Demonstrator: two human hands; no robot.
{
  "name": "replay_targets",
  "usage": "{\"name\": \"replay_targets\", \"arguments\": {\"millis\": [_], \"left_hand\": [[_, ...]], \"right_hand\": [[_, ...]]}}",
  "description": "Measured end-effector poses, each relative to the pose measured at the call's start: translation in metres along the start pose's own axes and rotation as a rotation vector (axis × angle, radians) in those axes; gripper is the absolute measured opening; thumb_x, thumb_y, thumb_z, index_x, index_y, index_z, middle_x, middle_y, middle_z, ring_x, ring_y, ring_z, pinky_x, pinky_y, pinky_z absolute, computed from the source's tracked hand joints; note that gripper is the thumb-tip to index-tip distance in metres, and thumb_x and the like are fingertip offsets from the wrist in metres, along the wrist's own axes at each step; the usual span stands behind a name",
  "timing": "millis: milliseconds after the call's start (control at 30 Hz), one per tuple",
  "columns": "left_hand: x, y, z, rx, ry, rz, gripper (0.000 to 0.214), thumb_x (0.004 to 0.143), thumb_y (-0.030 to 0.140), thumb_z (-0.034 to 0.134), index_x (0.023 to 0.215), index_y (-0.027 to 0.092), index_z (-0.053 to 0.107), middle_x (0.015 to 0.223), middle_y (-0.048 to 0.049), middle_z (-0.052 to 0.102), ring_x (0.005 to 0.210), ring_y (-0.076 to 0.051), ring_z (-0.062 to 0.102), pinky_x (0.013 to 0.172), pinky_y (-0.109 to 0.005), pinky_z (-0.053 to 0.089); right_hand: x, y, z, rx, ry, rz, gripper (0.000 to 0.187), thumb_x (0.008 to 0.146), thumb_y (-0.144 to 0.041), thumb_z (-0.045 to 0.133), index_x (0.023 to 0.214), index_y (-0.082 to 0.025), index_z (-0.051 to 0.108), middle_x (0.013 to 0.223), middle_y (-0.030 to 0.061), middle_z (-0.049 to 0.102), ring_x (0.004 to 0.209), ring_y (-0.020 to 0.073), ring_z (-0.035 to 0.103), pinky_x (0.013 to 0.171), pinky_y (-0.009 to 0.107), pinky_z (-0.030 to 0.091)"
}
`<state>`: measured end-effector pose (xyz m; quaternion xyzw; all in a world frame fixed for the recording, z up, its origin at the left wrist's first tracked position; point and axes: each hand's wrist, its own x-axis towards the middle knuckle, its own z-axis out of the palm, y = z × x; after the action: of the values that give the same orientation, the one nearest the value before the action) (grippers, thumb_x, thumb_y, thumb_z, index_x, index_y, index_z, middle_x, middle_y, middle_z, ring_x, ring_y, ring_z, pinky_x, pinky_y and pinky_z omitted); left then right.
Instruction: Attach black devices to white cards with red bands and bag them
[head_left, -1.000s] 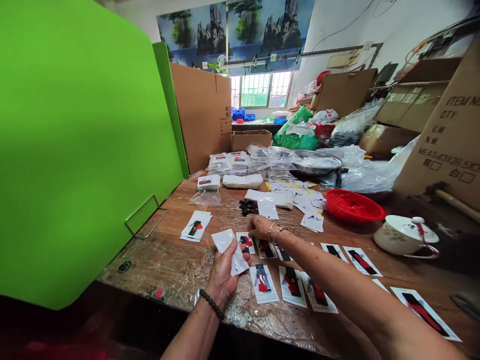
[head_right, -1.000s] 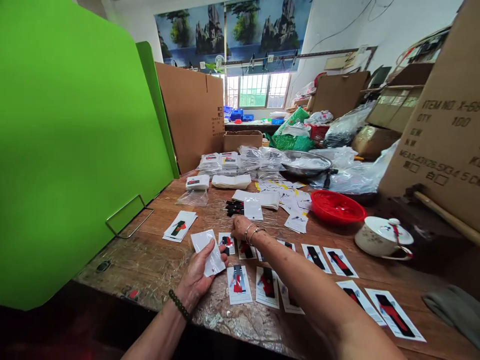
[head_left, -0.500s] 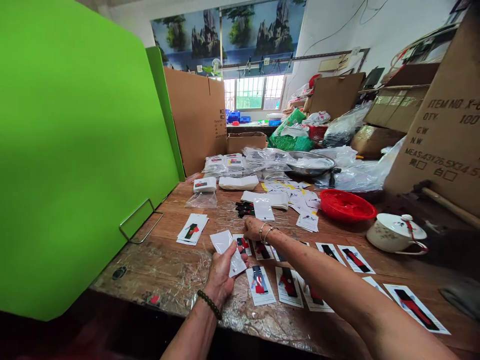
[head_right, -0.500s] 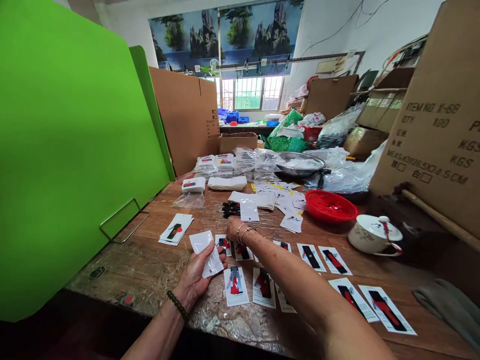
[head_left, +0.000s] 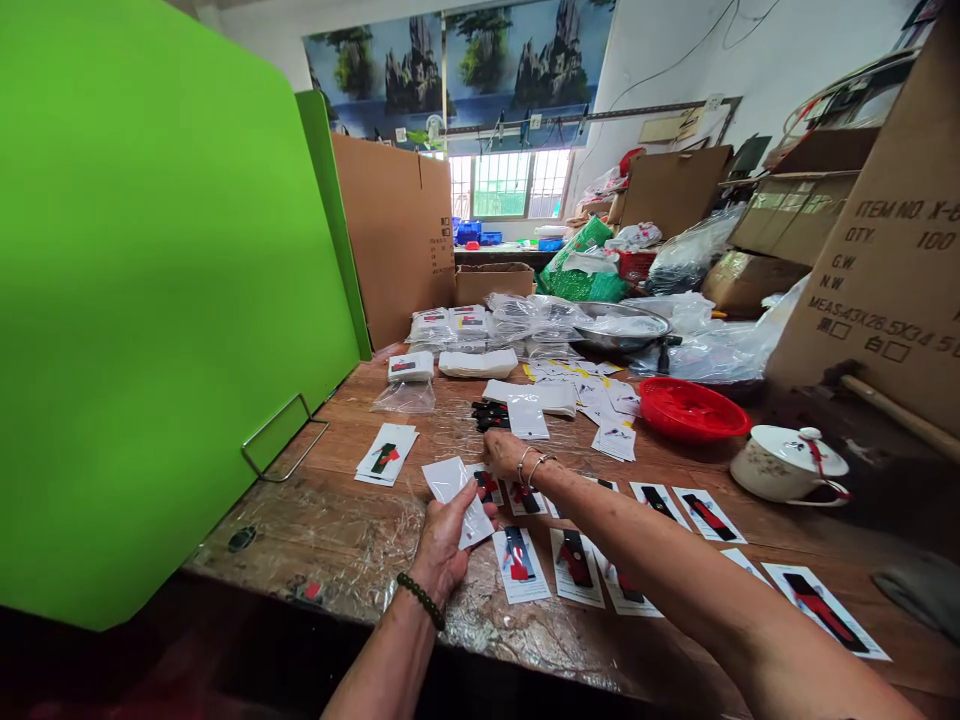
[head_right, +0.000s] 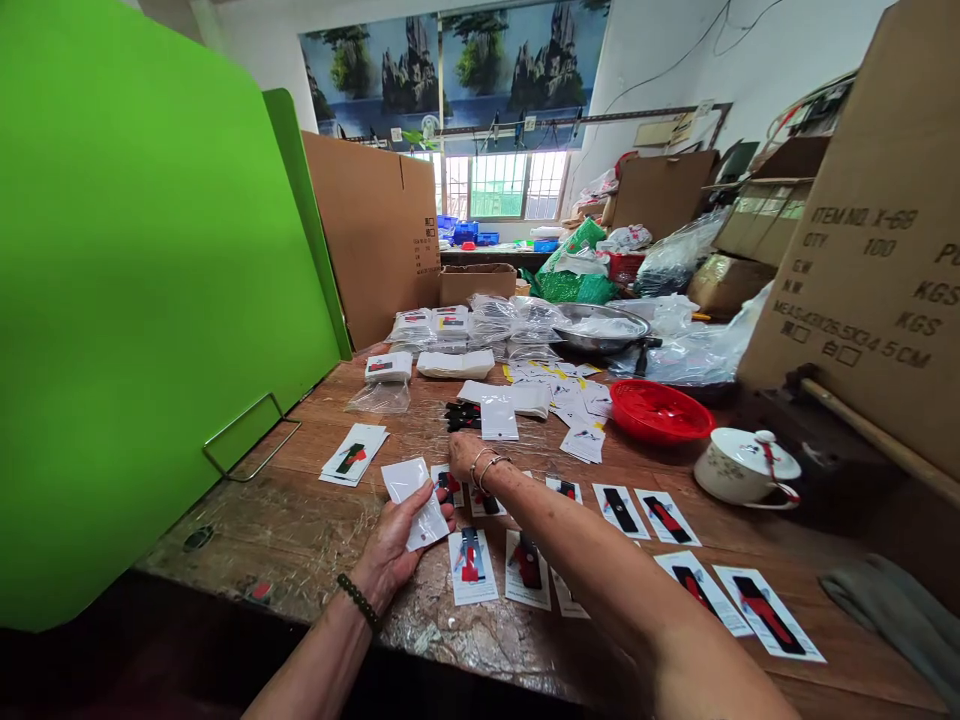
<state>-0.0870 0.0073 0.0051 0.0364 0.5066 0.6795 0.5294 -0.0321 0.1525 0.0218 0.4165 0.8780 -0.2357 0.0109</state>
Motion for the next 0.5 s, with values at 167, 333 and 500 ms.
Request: {"name": "replay_targets", "arguments": {"millis": [167,333,500], "left_hand": [[0.0,0.0,0.001,-0.026,0.011,-0.002,0.009,0.076,0.014,0.071,0.082,0.01,0.065,0.067,-0.0045,0.07,0.048,-0.016,0.064,0.048,-0.029,0.056],[0.0,-0.001,-0.001,-0.018,-0.005,0.004,0.011,0.074,0.016,0.073,0.079,0.011,0.065,0.065,-0.0044,0.07,0.049,-0.016,0.065,0.05,-0.028,0.056],[0.002,-0.005,-0.003,-0.006,-0.027,0.026,0.013,0.073,0.015,0.074,0.083,0.01,0.067,0.065,-0.0055,0.071,0.051,-0.016,0.066,0.051,-0.027,0.056]], "right_hand": [[0.003,-0.002,-0.001,0.113,-0.069,0.04,0.003,0.063,-0.015,0.071,0.065,-0.014,0.069,0.063,0.0049,0.069,0.056,0.0162,0.063,0.05,0.021,0.045],[0.009,-0.002,-0.001,0.234,-0.149,0.127,0.013,0.055,-0.015,0.079,0.059,-0.014,0.067,0.05,0.0034,0.064,0.046,0.016,0.058,0.045,0.024,0.045],[0.012,0.002,0.0,0.378,-0.174,0.124,0.018,0.062,-0.023,0.083,0.067,-0.013,0.069,0.06,0.005,0.068,0.06,0.0199,0.064,0.053,0.026,0.049]]}}
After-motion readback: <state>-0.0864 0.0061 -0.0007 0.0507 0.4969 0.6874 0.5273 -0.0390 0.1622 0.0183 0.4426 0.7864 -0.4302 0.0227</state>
